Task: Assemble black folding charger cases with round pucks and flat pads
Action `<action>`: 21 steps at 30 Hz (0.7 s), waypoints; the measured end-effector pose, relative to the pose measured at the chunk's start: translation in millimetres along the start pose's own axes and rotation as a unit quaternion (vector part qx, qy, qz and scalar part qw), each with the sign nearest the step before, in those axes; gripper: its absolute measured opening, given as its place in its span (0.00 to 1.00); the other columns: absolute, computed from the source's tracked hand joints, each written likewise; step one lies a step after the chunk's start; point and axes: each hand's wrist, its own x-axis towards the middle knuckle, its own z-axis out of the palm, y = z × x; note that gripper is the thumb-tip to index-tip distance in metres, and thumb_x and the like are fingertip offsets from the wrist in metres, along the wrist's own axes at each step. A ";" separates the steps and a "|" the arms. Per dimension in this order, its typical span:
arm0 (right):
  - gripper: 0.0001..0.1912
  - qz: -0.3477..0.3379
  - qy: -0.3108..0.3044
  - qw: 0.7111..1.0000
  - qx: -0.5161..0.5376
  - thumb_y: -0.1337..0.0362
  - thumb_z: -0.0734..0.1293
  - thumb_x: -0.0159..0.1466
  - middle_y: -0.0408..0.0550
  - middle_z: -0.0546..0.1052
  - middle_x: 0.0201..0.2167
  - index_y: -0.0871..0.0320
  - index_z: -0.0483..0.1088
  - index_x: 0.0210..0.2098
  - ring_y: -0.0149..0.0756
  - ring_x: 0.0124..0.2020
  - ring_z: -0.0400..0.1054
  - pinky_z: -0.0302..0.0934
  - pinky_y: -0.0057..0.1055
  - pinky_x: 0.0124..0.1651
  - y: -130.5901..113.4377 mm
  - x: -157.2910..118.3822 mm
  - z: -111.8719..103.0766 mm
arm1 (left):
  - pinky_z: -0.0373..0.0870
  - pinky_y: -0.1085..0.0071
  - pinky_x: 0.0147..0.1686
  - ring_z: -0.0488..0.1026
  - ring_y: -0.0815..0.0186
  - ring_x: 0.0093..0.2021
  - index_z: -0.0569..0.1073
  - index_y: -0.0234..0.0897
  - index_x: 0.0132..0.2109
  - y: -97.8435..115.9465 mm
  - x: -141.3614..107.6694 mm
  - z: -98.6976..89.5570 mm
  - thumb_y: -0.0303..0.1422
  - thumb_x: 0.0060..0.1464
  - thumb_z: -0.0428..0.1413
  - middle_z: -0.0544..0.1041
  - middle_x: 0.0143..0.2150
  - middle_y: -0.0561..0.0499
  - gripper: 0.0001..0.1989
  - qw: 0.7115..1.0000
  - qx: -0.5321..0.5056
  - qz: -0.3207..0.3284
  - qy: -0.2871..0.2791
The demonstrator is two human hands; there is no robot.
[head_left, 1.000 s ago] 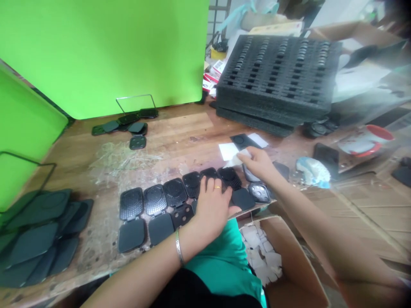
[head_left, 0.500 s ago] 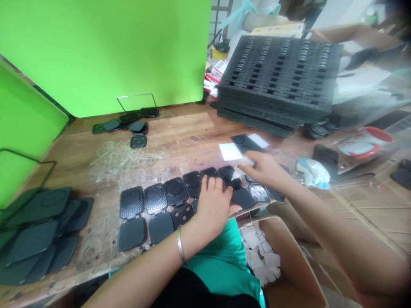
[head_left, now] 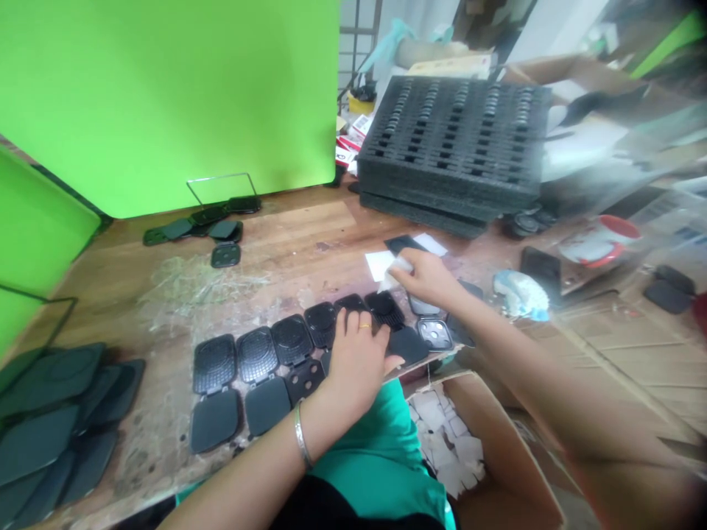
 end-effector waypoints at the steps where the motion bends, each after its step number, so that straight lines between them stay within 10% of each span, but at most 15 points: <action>1: 0.14 0.023 0.000 0.999 0.030 0.62 0.65 0.57 0.41 0.63 0.18 0.55 0.57 0.20 0.31 0.23 0.55 0.47 0.29 0.28 6.1 -2.4 -2.7 | 0.56 0.48 0.62 0.67 0.49 0.53 0.76 0.39 0.55 0.0 0.3 0.3 0.50 0.55 0.59 0.72 0.48 0.40 0.26 1.000 -0.001 -0.001 0.001; 7: 0.11 0.226 0.040 0.873 0.431 0.57 0.72 0.54 0.42 0.72 0.22 0.58 0.71 0.30 0.30 0.23 0.64 0.63 0.27 0.26 51.5 -31.7 -21.3 | 0.57 0.48 0.62 0.66 0.49 0.52 0.78 0.38 0.48 0.2 4.2 -2.0 0.50 0.51 0.62 0.71 0.46 0.41 0.23 0.999 -0.041 -0.018 0.015; 13: 0.10 0.286 0.202 0.649 0.675 0.73 0.70 0.50 0.44 0.77 0.33 0.55 0.71 0.31 0.30 0.33 0.72 0.73 0.26 0.37 87.6 -63.7 -39.8 | 0.63 0.46 0.58 0.65 0.50 0.52 0.73 0.41 0.57 -4.8 -3.0 -13.6 0.46 0.48 0.66 0.68 0.48 0.43 0.30 0.995 -0.089 -0.009 0.051; 16: 0.12 0.255 0.205 0.662 0.674 0.73 0.69 0.49 0.44 0.78 0.38 0.53 0.72 0.33 0.36 0.42 0.73 0.73 0.34 0.45 98.1 -80.5 -43.5 | 0.63 0.45 0.58 0.64 0.51 0.52 0.73 0.41 0.56 -15.1 -19.1 -17.4 0.41 0.51 0.66 0.67 0.47 0.45 0.26 0.991 -0.109 0.015 0.075; 21: 0.14 0.235 0.166 0.822 0.491 0.61 0.73 0.47 0.47 0.77 0.36 0.53 0.71 0.33 0.41 0.36 0.72 0.70 0.40 0.39 110.6 -87.9 -45.1 | 0.68 0.47 0.56 0.62 0.50 0.55 0.73 0.45 0.54 -44.6 -57.6 -9.9 0.37 0.58 0.60 0.67 0.51 0.45 0.17 0.983 -0.132 0.061 0.114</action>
